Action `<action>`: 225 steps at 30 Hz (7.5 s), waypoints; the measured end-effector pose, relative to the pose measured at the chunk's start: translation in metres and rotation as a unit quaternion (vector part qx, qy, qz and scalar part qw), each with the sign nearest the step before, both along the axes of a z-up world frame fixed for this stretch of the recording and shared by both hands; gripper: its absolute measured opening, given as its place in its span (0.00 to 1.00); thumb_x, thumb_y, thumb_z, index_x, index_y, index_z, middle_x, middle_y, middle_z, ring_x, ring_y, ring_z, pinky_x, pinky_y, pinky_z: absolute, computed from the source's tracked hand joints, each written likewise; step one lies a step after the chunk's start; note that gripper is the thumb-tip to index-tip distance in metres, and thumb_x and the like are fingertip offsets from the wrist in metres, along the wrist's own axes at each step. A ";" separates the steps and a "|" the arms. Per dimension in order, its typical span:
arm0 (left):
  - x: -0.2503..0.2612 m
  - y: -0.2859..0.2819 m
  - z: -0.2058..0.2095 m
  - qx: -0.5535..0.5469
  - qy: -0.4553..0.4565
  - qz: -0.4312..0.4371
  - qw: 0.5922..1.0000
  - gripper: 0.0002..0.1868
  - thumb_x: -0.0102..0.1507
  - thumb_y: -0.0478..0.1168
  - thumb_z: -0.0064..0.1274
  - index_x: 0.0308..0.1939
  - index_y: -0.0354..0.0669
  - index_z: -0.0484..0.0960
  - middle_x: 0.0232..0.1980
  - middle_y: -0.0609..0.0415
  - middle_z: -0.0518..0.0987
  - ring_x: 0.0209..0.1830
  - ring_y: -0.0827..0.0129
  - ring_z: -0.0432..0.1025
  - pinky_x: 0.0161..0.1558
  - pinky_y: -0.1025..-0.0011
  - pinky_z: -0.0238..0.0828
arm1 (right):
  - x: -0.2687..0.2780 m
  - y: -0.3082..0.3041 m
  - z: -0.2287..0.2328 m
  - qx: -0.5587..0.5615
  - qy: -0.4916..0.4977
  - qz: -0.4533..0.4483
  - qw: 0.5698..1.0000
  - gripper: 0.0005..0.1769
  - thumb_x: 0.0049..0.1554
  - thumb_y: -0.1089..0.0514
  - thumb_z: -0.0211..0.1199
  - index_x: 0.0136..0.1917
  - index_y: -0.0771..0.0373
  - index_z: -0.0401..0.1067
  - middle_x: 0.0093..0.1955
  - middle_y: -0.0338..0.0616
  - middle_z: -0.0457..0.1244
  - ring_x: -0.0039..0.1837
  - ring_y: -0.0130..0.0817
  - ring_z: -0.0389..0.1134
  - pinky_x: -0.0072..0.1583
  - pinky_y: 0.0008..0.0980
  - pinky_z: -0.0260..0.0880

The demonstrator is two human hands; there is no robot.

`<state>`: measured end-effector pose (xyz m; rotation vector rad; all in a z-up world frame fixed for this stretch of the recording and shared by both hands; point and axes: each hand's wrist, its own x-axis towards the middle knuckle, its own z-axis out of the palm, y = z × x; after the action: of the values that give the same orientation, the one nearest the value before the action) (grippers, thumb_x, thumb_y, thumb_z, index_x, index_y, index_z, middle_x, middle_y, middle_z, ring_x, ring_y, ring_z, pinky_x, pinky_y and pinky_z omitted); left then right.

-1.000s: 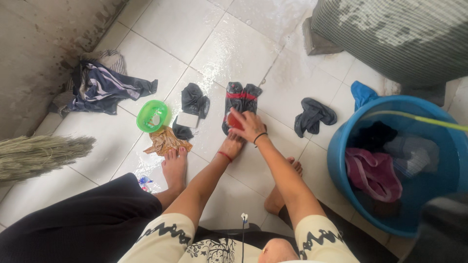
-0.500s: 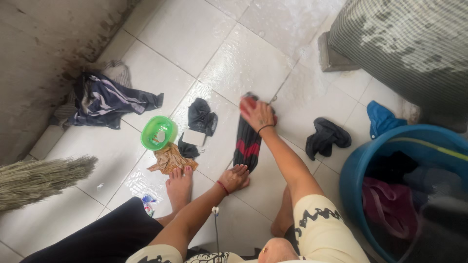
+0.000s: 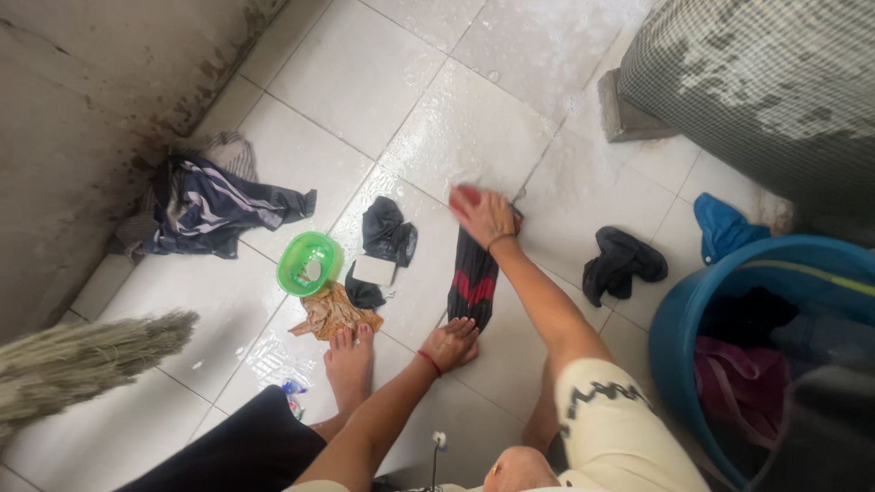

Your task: The person sits on a tiled floor and hand-washes various garments, including socks and a cloth, using a bar of soap and water from a blue basin. They scrub the items on the floor, rinse them in the basin, and wring out the excess water.

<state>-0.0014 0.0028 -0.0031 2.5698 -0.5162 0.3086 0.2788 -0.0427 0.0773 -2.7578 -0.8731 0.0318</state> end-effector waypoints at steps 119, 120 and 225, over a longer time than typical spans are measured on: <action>0.144 0.043 0.146 0.031 -0.048 -0.018 0.998 0.14 0.61 0.43 0.59 0.47 0.46 0.75 0.43 0.49 0.75 0.45 0.55 0.75 0.37 0.62 0.74 | -0.121 -0.184 -0.012 -0.004 0.014 -0.248 0.969 0.47 0.56 0.22 0.57 0.79 0.45 0.55 0.55 0.53 0.63 0.61 0.52 0.65 0.64 0.52 0.59; 0.120 0.043 0.115 0.033 -0.002 -0.021 0.999 0.12 0.65 0.44 0.54 0.51 0.50 0.75 0.47 0.52 0.77 0.47 0.56 0.76 0.41 0.62 0.75 | -0.122 -0.184 -0.012 -0.006 0.018 -0.250 0.968 0.47 0.56 0.22 0.57 0.79 0.44 0.55 0.55 0.52 0.63 0.61 0.52 0.65 0.64 0.52 0.58; 0.044 0.016 0.056 -0.229 0.199 0.439 0.846 0.28 0.54 0.56 0.69 0.46 0.39 0.82 0.44 0.44 0.82 0.47 0.50 0.76 0.50 0.56 0.72 | -0.049 -0.031 -0.035 0.061 0.092 -0.115 0.987 0.25 0.53 0.50 0.67 0.64 0.49 0.72 0.62 0.48 0.64 0.63 0.55 0.62 0.62 0.52 0.63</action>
<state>0.0427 0.0184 0.0530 2.1274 0.8270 0.1518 0.2301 -0.0742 0.0426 -2.6690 -0.4896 0.1814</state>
